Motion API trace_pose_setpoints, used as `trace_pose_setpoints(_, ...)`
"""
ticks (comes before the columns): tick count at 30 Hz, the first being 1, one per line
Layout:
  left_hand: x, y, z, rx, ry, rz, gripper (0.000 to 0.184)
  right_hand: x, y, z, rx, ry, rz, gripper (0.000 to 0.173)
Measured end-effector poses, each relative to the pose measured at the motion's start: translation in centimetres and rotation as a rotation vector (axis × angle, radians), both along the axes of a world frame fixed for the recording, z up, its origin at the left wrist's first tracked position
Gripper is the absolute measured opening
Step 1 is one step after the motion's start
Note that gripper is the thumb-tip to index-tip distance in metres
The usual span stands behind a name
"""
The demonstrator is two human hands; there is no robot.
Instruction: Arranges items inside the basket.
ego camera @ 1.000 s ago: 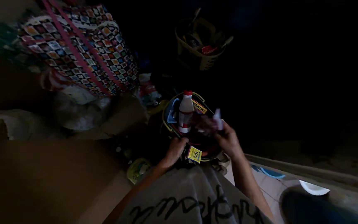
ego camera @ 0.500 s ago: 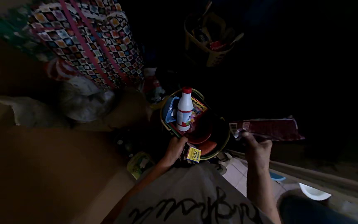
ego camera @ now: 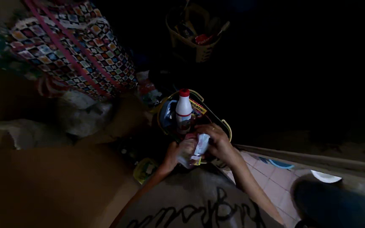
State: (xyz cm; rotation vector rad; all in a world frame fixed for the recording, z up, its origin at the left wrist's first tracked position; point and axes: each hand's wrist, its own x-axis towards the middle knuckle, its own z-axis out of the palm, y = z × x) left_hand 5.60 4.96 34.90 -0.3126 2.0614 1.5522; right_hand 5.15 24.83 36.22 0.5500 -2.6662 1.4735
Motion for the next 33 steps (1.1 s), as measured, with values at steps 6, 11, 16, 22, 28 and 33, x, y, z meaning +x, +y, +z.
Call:
trace_pose_setpoints(6,-1.0,0.0,0.2,-0.027,-0.053,0.003,0.026,0.1,0.7,0.7,0.299,0.09,-0.163,0.029)
trace_pose_setpoints(11,-1.4,-0.2,-0.2,-0.019,-0.021,0.001,0.023,-1.0,0.3,0.9,0.18,0.126,-0.338,0.028)
trace_pose_setpoints(16,-1.6,-0.2,-0.4,-0.001,0.018,-0.028,0.024,-4.0,-1.8,2.0,0.189,0.105,-0.366,0.03)
trace_pose_setpoints(22,-1.6,-0.3,-0.6,0.043,0.06,-0.052,0.028,-4.8,-2.9,2.9,0.31,-0.005,-0.43,0.032)
trace_pose_setpoints(28,-1.6,-0.4,0.5,-0.139,0.074,-0.161,0.025,-2.9,-3.1,2.2,0.12,0.013,-0.19,0.022)
trace_pose_setpoints(33,-1.3,-0.3,0.4,-0.116,0.094,-0.149,0.029,-1.6,-3.6,1.9,0.136,-0.012,-0.132,0.031)
